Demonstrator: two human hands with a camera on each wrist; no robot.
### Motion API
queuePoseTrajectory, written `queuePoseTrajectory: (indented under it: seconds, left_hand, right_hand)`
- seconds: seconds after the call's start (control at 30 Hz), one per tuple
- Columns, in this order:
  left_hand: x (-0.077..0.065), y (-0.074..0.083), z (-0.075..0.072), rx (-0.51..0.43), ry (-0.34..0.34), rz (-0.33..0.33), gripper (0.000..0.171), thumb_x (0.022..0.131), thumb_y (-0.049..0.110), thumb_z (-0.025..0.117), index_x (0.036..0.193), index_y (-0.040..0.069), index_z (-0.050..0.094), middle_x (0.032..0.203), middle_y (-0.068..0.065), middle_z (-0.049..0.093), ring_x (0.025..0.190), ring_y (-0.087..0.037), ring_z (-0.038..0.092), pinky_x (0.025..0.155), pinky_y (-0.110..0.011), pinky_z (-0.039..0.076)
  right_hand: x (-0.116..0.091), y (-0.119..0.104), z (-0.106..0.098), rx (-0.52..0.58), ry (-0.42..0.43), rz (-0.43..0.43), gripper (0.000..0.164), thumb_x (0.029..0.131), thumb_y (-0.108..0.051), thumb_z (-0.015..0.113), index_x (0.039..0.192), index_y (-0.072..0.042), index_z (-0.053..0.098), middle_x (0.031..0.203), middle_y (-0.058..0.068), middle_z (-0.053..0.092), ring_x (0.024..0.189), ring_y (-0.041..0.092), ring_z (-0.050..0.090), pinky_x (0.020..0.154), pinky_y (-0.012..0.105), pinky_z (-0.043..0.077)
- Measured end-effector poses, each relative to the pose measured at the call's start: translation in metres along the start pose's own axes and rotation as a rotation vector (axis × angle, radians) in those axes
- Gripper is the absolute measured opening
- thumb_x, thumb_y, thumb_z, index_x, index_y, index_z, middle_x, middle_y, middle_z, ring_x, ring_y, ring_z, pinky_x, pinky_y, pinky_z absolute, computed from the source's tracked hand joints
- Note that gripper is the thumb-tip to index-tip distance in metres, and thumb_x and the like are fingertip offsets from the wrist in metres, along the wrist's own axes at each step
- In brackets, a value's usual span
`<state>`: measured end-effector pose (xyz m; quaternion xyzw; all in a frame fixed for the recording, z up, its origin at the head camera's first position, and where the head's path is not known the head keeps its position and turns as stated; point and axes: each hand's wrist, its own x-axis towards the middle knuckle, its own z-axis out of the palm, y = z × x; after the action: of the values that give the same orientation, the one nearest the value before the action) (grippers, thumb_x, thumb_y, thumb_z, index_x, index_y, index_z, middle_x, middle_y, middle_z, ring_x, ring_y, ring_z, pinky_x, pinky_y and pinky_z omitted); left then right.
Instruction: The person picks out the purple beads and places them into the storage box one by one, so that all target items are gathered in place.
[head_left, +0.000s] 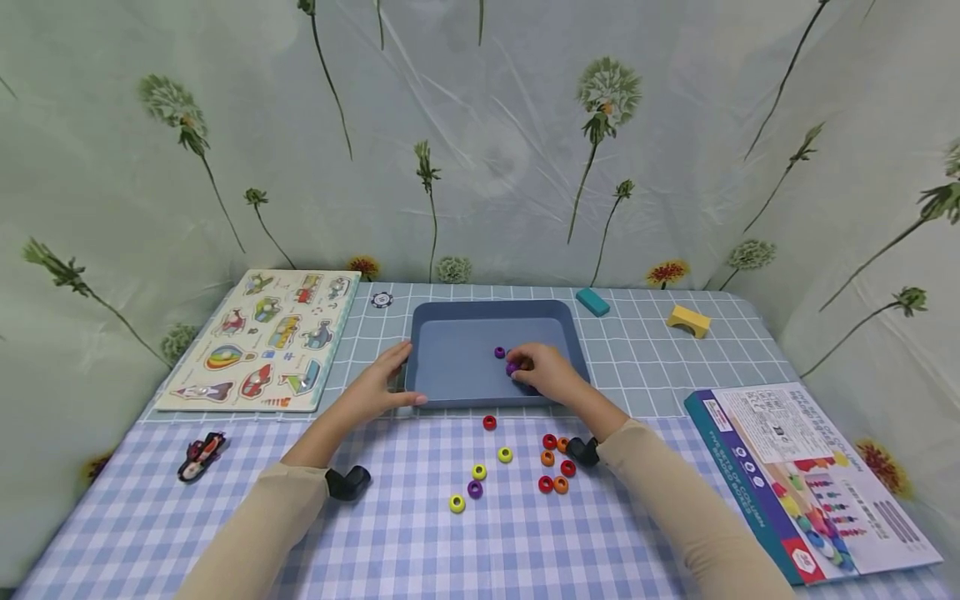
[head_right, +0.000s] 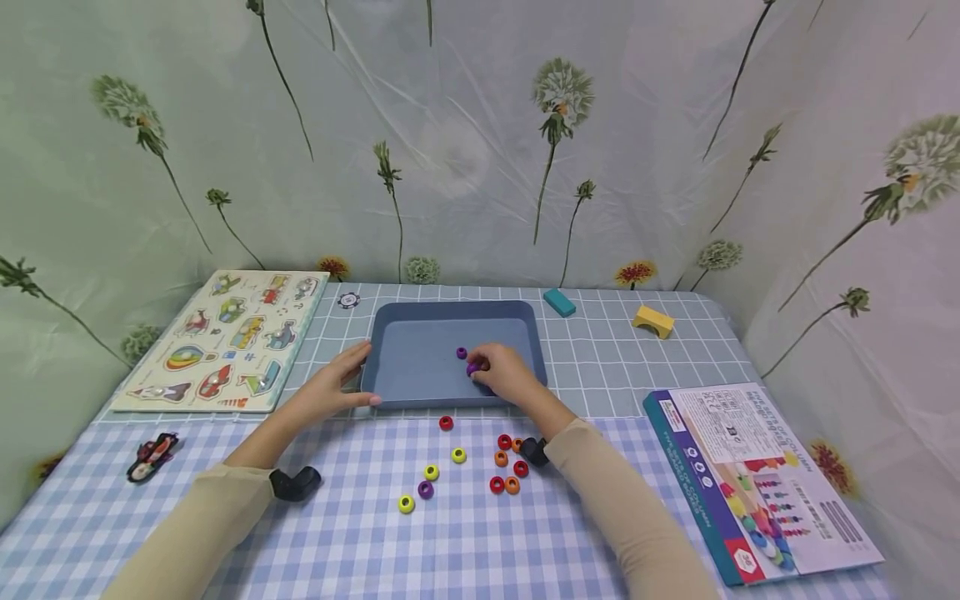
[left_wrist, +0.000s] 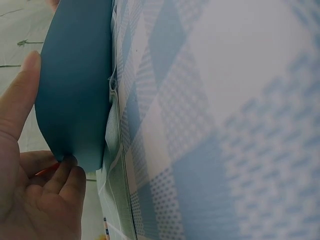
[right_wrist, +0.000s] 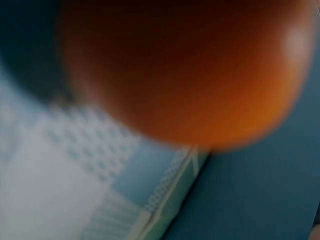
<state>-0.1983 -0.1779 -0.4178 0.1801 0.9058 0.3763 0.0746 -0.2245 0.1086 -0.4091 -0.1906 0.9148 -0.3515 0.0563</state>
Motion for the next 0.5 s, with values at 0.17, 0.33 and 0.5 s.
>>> queuePoseTrajectory:
  seconds: [0.17, 0.33, 0.5]
  left_hand:
    - [-0.001, 0.0, 0.0, 0.001, 0.0, 0.003, 0.099, 0.059, 0.055, 0.061, 0.133, 0.008, 0.014, 0.137, -0.009, 0.009, 0.119, -0.026, 0.022, 0.093, -0.036, 0.028]
    - [-0.001, 0.001, 0.0, 0.001, 0.0, 0.005, 0.099, 0.06, 0.053, 0.061, 0.133, 0.007, 0.014, 0.137, -0.009, 0.009, 0.119, -0.026, 0.021, 0.093, -0.036, 0.028]
    - [-0.001, 0.002, -0.001, -0.004, 0.002, 0.004, 0.097, 0.06, 0.051, 0.063, 0.133, 0.007, 0.014, 0.137, -0.009, 0.009, 0.119, -0.026, 0.021, 0.093, -0.037, 0.028]
  right_hand:
    - [0.0, -0.001, -0.001, 0.03, -0.011, 0.036, 0.024, 0.074, -0.008, 0.061, 0.098, -0.007, 0.058, 0.084, 0.001, 0.054, 0.072, 0.012, 0.047, 0.058, 0.021, 0.043]
    - [-0.01, -0.007, -0.008, 0.107, 0.006, -0.024, 0.028, 0.075, -0.012, 0.06, 0.102, -0.006, 0.056, 0.096, 0.006, 0.055, 0.079, 0.015, 0.049, 0.063, 0.024, 0.045]
    - [-0.029, -0.026, -0.017, 0.153, 0.044, -0.212, 0.032, 0.075, -0.019, 0.061, 0.103, -0.006, 0.055, 0.098, 0.005, 0.054, 0.084, 0.02, 0.05, 0.071, 0.032, 0.045]
